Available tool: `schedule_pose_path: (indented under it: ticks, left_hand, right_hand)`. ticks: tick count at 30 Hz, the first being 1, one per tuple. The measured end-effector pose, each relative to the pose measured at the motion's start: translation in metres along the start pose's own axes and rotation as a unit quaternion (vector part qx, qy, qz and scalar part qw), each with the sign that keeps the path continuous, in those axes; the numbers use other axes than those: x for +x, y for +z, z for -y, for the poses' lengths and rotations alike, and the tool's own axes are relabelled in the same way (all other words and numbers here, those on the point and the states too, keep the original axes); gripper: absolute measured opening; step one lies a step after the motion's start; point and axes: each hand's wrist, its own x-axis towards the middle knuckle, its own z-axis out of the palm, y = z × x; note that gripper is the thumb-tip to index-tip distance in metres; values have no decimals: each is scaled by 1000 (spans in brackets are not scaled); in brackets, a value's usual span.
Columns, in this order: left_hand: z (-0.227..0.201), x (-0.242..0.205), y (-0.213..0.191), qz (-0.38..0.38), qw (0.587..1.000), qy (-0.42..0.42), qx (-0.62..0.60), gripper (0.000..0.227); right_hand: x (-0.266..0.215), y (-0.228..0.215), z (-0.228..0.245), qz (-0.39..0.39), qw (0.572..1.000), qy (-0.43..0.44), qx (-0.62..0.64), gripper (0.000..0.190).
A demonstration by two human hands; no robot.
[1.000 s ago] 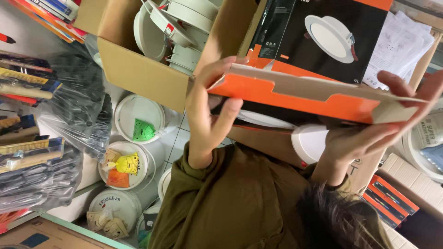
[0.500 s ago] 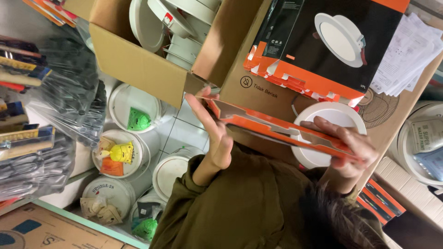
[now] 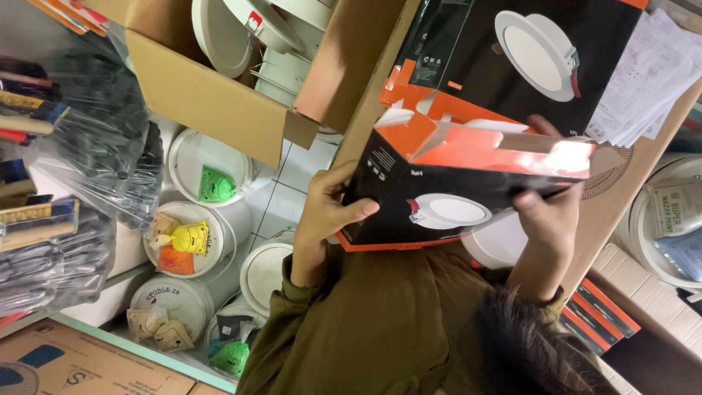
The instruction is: The person places circular LED downlights into their corresponding cardboard boxes, folding the box flaps to secure the items, and then stacks the boxed lights into a larger shipping carton.
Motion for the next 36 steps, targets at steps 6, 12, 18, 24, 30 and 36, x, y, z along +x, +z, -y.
schedule_pose_path:
  ticks: [6, 12, 18, 24, 30, 36]
  left_hand:
    - [-2, 6, 0, -48, 999, -5, 5, 47]
    - [-5, 17, 12, -99, 995, -5, 11, 33]
    - [-8, 17, 16, -117, 992, 24, 43, 30]
    - [-1, 16, 16, -100, 990, 88, 34, 32]
    - [9, 12, 20, -127, 989, 54, 51, 24]
    - [8, 12, 26, -121, 990, 48, 49, 32]
  right_hand:
    - [-32, -28, -45, 85, 990, 107, -14, 59]
    - [-27, -15, -32, 32, 992, 111, 43, 48]
    - [-21, -4, -29, 2, 993, 87, 83, 48]
    - [-22, -5, -29, -40, 992, 87, 82, 52]
    - [-22, -3, -24, -42, 995, 62, 63, 51]
    - [-28, -20, -36, -43, 995, 71, 49, 45]
